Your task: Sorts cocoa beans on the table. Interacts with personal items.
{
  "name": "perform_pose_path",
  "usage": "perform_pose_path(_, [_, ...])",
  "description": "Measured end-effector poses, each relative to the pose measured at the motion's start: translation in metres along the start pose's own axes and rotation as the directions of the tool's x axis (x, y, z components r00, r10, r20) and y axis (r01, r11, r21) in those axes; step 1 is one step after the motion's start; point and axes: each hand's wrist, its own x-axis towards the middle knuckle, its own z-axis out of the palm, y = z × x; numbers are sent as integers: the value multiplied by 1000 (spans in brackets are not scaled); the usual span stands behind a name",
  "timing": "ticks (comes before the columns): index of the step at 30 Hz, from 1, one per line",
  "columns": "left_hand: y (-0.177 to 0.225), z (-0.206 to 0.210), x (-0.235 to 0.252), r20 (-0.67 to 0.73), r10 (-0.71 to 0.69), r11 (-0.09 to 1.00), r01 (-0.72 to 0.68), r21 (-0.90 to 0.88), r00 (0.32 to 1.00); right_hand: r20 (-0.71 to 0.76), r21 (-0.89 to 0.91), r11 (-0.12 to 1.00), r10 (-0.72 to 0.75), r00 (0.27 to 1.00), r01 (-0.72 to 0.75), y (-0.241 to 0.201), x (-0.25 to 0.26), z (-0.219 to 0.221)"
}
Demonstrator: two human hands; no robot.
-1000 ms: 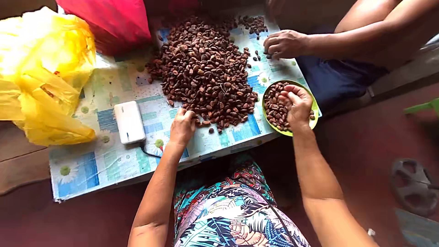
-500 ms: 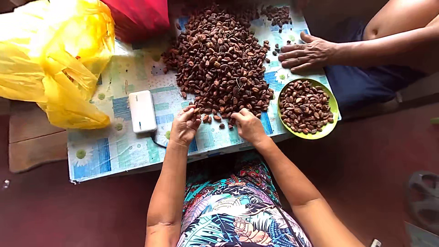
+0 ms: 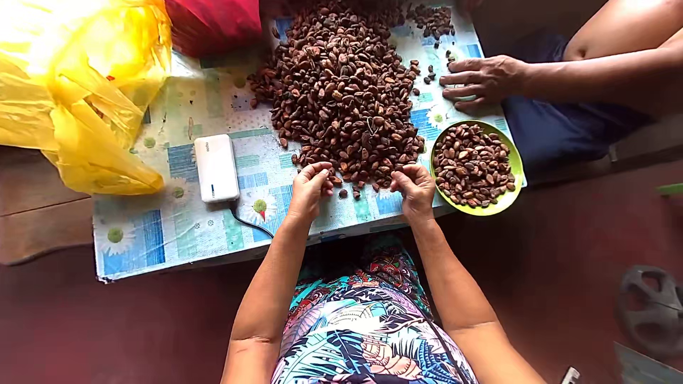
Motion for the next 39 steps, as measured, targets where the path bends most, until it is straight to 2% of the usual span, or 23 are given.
perform_pose_path(2, [8,0,1,39,-153,948,157,-275,988,-11,226,961,165,986,-158,-9,-4,-4])
perform_pose_path(4, [11,-6,2,101,-241,830,259,-495,965,62,304,919,244,968,-251,-9,-10,-9])
perform_pose_path(5, [11,-10,1,132,-252,787,283,-549,959,102,306,904,280,955,-297,-9,-13,-10])
perform_pose_path(9, [7,-20,-5,185,-237,756,300,-582,954,203,263,847,419,885,-462,-13,-19,-4])
perform_pose_path(11, [5,-23,-8,203,-221,755,299,-584,954,217,198,860,429,877,-470,-12,-20,2])
perform_pose_path(13, [4,-26,-9,232,-202,760,301,-576,952,198,-34,938,345,917,-346,-10,-20,10])
perform_pose_path(14, [4,-28,-10,242,-196,764,303,-570,950,202,-228,950,260,944,-213,-8,-19,13])
perform_pose_path(16, [4,-28,-12,243,-191,771,298,-562,951,283,-583,808,107,953,83,-4,-18,16])
perform_pose_path(18, [-1,-31,-12,268,-132,780,267,-566,954,354,-720,653,57,934,233,0,-19,22])
perform_pose_path(21, [-10,-34,-11,290,-33,804,198,-561,956,393,-768,569,54,918,295,0,-22,26])
perform_pose_path(27, [-12,-35,-13,269,-16,806,171,-566,963,365,-689,669,-9,931,277,6,-21,15])
perform_pose_path(29, [-11,-35,-14,269,-7,792,169,-586,963,360,-690,671,-9,933,272,6,-22,15])
perform_pose_path(32, [-9,-35,-18,201,-11,753,141,-643,979,392,-758,564,-7,920,328,3,-28,24])
perform_pose_path(34, [-7,-37,-18,124,-19,765,94,-637,992,423,-792,471,-37,905,389,5,-31,32])
perform_pose_path(36, [-4,-37,-15,32,-34,859,46,-510,999,434,-808,412,-69,898,422,9,-34,36])
perform_pose_path(37, [-4,-36,-15,-12,2,921,-7,-388,1000,434,-811,395,-86,897,431,10,-34,37])
perform_pose_path(38, [-5,-35,-14,-48,82,973,-91,-211,995,431,-811,392,-103,896,435,11,-34,38])
perform_pose_path(39, [-7,-35,-13,-47,204,979,-203,16,978,426,-807,401,-113,898,434,11,-34,37])
